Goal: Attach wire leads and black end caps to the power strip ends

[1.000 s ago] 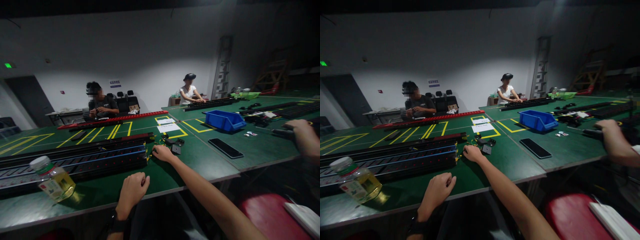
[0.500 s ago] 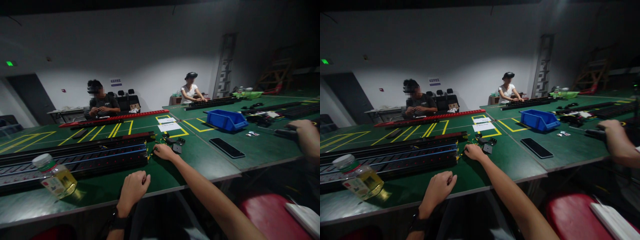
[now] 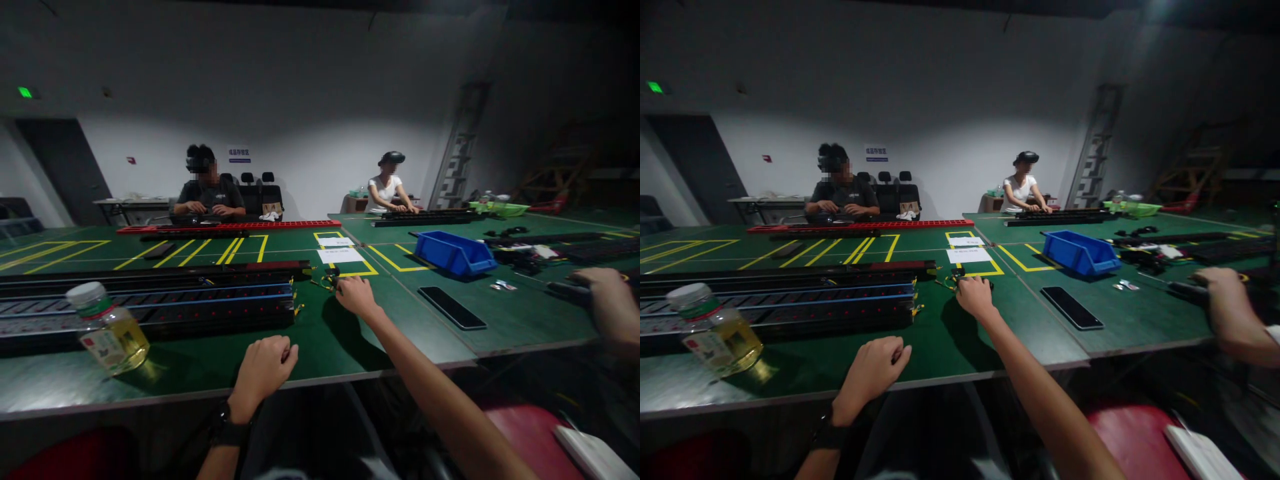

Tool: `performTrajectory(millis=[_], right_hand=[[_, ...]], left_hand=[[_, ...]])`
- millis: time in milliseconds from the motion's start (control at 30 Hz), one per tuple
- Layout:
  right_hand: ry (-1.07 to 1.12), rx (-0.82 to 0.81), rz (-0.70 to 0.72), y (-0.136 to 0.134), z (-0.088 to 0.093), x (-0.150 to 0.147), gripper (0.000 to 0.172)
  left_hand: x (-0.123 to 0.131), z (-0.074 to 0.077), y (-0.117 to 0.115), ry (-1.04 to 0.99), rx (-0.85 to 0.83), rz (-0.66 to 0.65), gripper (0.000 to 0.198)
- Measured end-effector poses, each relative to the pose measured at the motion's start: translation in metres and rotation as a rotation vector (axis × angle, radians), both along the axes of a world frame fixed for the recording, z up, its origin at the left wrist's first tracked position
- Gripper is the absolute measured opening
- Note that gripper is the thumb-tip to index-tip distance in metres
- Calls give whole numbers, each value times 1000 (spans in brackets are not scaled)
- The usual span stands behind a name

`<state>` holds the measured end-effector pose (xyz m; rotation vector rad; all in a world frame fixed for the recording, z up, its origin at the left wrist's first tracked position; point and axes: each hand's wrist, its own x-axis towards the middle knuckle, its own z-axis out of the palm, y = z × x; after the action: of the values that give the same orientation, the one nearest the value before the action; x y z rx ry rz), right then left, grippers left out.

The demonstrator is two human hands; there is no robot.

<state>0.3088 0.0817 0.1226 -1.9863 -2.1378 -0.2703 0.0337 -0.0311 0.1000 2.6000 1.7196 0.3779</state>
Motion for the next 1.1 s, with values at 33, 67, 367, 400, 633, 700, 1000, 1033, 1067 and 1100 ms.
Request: performTrajectory(millis=[33,67,367,400,633,700,1000,1033,1067,1100], right_hand=[[-16,-5,-4,-4,-3,1,32],[-31,-6,-2,-7,-6,1,32],[-73,21,105,-26,-19,-9,37],[-73,21,126,-28,-19,-10,37],[33,31,327,-64,-25,-21,33],[152,83,327,-74,-35,-25,37],[335,111,221,-80,-80,-27,49],[316,97,218,-80,-80,-26,47],[291,83,217,-80,-80,-26,45],[268,71,217,-80,-79,-25,43]], left_hand=[[0,0,0,-2,1,1,34],[0,0,0,-4,1,1,34],[0,1,-4,-27,1,-4,33],[0,1,-4,-25,-4,-1,33],[2,4,-6,-28,-2,6,30],[2,5,-7,-31,-8,9,31],[3,4,-8,-27,-14,10,30],[3,4,-8,-25,-14,13,30],[3,4,-8,-24,-12,15,30],[3,4,-9,-23,-10,15,30]])
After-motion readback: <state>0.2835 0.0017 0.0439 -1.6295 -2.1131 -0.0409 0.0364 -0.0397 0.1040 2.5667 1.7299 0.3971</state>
